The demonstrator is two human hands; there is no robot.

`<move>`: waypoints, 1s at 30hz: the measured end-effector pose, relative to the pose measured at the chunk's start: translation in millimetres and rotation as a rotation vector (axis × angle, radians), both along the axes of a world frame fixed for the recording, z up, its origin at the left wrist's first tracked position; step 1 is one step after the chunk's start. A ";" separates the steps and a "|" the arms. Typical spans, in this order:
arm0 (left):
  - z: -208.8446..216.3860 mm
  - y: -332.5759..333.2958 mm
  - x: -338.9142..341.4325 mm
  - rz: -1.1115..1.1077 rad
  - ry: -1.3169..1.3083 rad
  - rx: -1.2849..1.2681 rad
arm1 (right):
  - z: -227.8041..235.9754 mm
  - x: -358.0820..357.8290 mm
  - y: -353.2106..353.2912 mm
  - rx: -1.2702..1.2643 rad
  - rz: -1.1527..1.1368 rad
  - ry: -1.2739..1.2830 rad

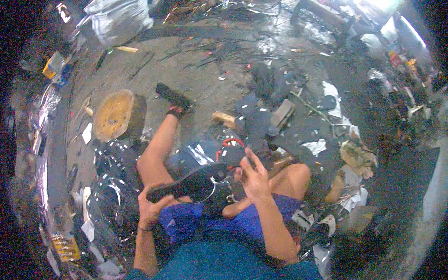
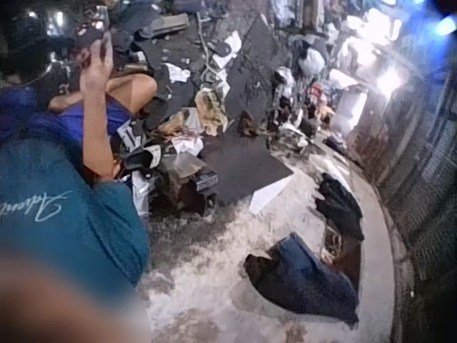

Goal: The person sits on the floor and assembles sandals by inserting metal rods into black foam soles and attaching straps. They handle multiple soles and straps, using a small metal rod and occasionally a knife-like tool to shape or cut material.

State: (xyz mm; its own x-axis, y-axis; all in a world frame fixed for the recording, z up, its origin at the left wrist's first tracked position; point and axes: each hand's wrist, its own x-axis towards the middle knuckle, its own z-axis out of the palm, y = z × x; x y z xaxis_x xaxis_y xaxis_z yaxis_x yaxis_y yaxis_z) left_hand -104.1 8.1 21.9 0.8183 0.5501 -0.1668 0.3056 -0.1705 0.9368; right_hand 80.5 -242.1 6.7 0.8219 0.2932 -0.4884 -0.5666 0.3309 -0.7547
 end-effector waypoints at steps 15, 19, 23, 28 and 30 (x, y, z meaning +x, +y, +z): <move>15.1 -44.2 -7.5 -0.246 0.070 -0.084 | 16.1 -78.9 22.2 -0.686 0.712 -0.904; 6.1 -46.7 -5.4 -0.326 0.018 -0.029 | 14.8 -76.9 22.5 -0.675 0.651 -0.996; 3.4 -40.1 3.3 -0.448 0.055 0.022 | 10.8 -69.0 20.9 -0.608 0.811 -0.868; -1.6 -41.1 8.1 -0.452 0.023 0.018 | 2.7 -62.5 16.3 -0.537 0.783 -0.899; -3.3 -44.4 7.7 -0.441 0.003 -0.002 | 1.0 -62.0 13.2 -0.503 0.759 -0.914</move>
